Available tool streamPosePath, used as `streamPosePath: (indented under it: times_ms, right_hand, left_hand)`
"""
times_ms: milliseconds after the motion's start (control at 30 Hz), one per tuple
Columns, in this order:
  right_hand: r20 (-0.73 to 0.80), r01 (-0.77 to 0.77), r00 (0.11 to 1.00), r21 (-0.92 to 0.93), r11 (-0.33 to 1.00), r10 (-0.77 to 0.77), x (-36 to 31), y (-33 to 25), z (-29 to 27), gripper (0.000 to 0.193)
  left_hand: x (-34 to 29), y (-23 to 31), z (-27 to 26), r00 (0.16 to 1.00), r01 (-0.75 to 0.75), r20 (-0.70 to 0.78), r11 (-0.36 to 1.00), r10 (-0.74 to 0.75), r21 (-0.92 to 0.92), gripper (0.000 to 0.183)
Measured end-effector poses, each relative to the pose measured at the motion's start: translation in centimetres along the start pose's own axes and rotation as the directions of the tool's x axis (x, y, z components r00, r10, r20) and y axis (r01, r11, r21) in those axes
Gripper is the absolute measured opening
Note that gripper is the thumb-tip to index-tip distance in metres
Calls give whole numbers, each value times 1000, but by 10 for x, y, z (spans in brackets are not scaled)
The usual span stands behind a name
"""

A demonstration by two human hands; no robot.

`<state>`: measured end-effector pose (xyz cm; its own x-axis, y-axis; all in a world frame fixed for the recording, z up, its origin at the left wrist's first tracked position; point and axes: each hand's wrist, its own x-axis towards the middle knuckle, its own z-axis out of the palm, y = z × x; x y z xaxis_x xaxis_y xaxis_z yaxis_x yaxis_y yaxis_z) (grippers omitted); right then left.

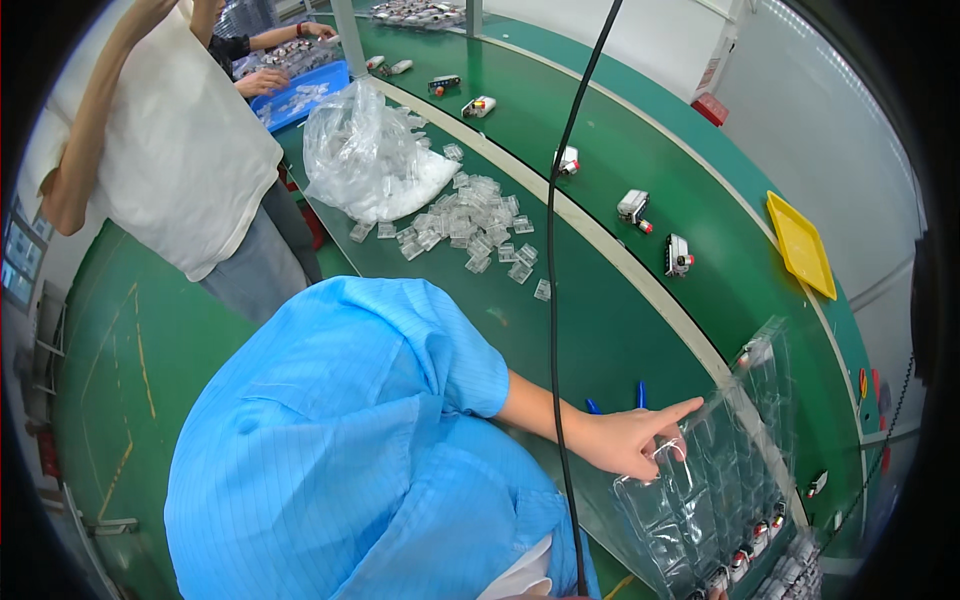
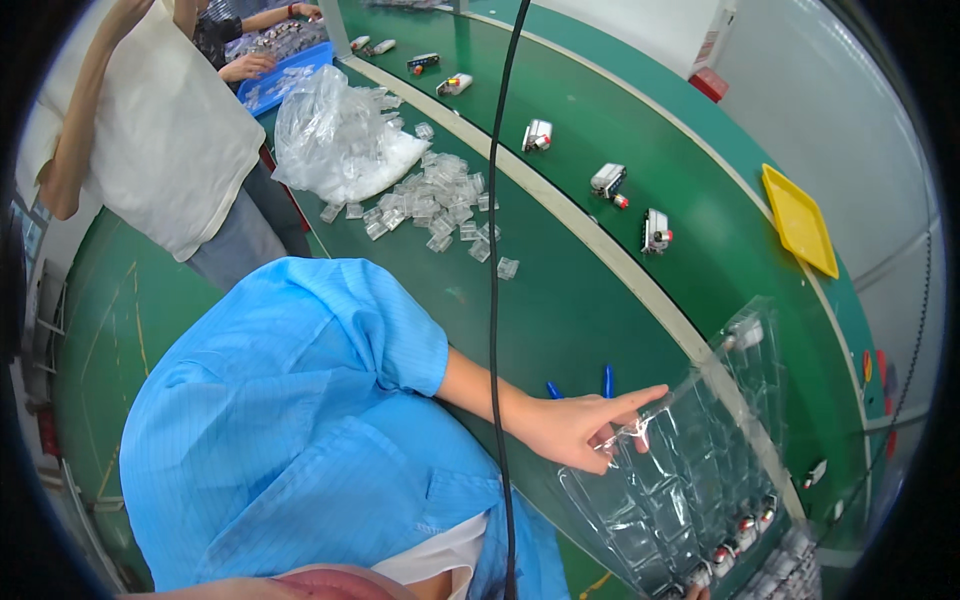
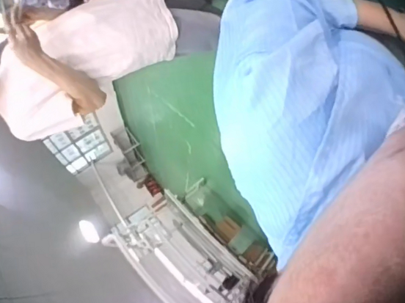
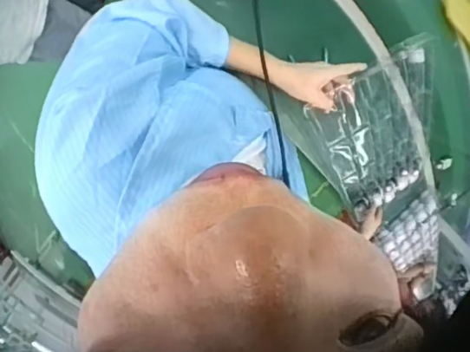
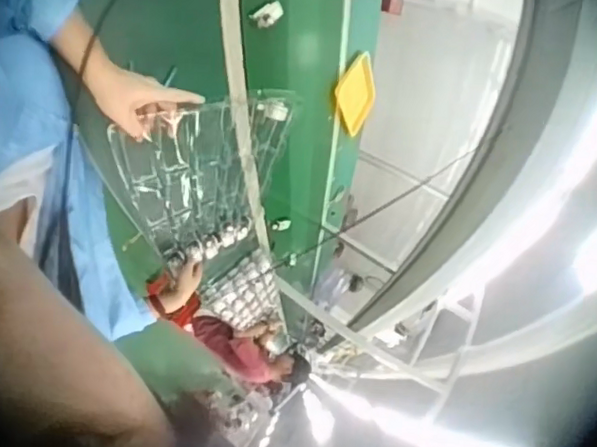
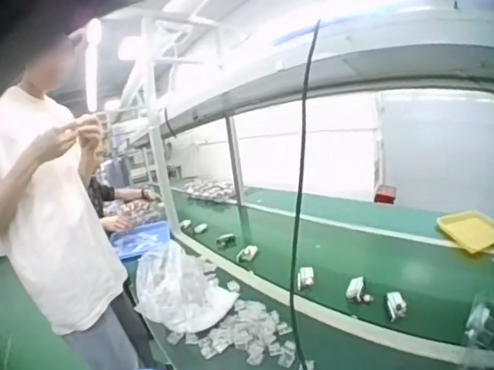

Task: Assembling small electronic components and placing them into a plastic shipping tray.

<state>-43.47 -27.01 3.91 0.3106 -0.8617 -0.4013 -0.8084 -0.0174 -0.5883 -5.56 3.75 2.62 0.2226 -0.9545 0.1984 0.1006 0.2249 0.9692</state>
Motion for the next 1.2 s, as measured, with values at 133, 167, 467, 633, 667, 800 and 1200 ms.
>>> streamPosePath:
  times_ms: [133,167,467,633,667,800,1200]
  right_hand:
    - [-97,139,985,-37,990,-142,4,16,9,51]
    - [-151,117,980,-97,988,-130,3,16,13,51]
    - [-410,271,857,-156,950,-312,24,48,33,48]
    - [-532,401,689,-286,870,-492,5,40,58,37]
    - [-549,400,630,-377,835,-550,1,40,59,36]
    - [-690,272,595,-311,911,-413,-16,57,65,35]
    - [-577,352,743,-93,931,-339,-24,-18,68,36]
  left_hand:
    - [-4,-3,-2,1000,18,8,1000,-18,14,97]
    - [-3,-4,-2,1000,29,4,1000,-29,8,98]
    - [0,6,-18,999,36,-18,959,-43,-281,98]
    - [7,14,-32,989,-2,-129,883,-66,-470,91]
    - [7,17,-36,989,1,-131,898,-65,-441,89]
    - [4,27,-42,979,21,-182,927,-95,-374,85]
    - [1,35,-34,950,103,-278,985,-140,-141,86]
